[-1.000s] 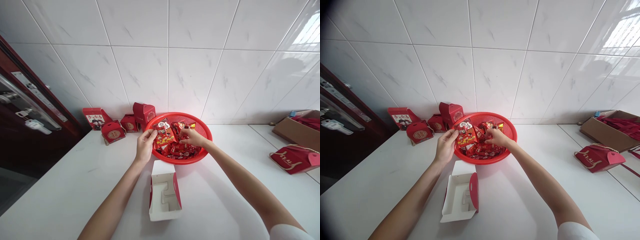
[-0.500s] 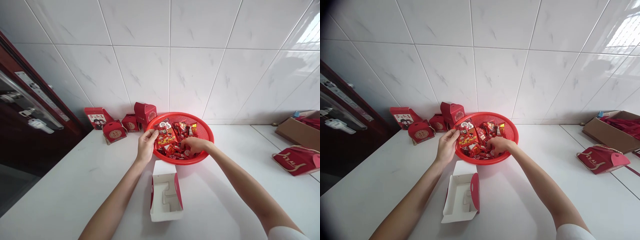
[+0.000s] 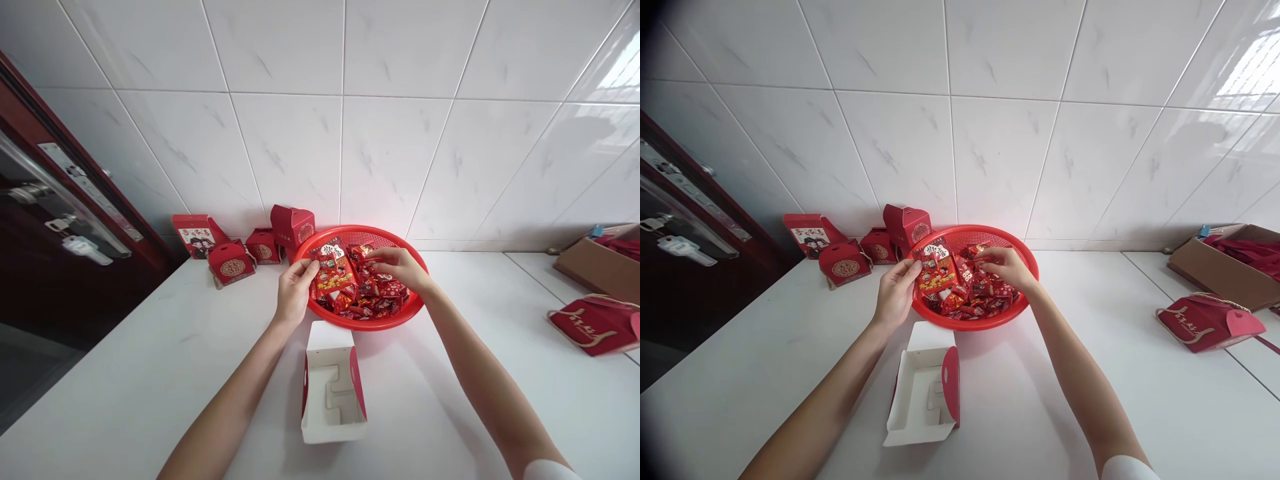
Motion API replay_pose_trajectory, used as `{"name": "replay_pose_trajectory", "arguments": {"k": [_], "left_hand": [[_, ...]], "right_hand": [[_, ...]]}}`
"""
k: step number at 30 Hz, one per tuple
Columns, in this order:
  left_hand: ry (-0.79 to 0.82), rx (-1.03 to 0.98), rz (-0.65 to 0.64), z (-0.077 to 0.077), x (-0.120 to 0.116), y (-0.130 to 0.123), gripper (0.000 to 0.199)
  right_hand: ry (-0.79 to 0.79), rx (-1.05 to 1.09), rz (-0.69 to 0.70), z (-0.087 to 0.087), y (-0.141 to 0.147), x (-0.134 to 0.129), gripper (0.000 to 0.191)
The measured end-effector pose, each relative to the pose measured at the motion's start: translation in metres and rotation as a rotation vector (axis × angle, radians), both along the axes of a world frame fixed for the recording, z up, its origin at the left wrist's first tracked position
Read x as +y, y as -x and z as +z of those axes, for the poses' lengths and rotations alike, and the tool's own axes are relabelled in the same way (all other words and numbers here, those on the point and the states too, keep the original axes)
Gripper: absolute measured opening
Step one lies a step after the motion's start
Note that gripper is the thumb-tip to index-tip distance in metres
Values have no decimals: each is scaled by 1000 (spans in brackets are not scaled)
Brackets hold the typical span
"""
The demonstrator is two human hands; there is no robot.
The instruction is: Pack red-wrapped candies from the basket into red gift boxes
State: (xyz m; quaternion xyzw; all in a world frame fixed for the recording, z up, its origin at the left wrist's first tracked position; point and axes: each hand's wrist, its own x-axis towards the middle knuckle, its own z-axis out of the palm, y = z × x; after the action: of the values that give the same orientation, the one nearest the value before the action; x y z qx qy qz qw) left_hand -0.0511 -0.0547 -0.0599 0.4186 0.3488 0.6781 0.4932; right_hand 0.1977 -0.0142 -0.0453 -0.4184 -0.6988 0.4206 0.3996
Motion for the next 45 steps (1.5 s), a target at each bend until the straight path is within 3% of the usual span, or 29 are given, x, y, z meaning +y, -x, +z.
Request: {"name": "replay_pose_trajectory", "arguments": {"k": [3,8,18,28,34,40,45], "left_hand": [[3,22,4,0,0,0,44],[-8,47,8,0,-1,0,40],[-19,114,35,-1,-3,-1,40],[-42,227,-18,8,-9,1,46],[-105,385,-102,31,-24,8,48],[-249,578,-176,54,-45,16,35],[-271,629,-165,63,-54,21,29]], "right_hand": [[82,243,-63,5,4,-6,39],[135,444,-142,9,14,-12,42],[49,586,-157,15,23,-26,36],[91,567,-133,28,21,-45,34],[136,498,-22,40,17,-59,27],[117,397,221,50,27,-82,13],[82,342,211,53,35,-95,16]]}}
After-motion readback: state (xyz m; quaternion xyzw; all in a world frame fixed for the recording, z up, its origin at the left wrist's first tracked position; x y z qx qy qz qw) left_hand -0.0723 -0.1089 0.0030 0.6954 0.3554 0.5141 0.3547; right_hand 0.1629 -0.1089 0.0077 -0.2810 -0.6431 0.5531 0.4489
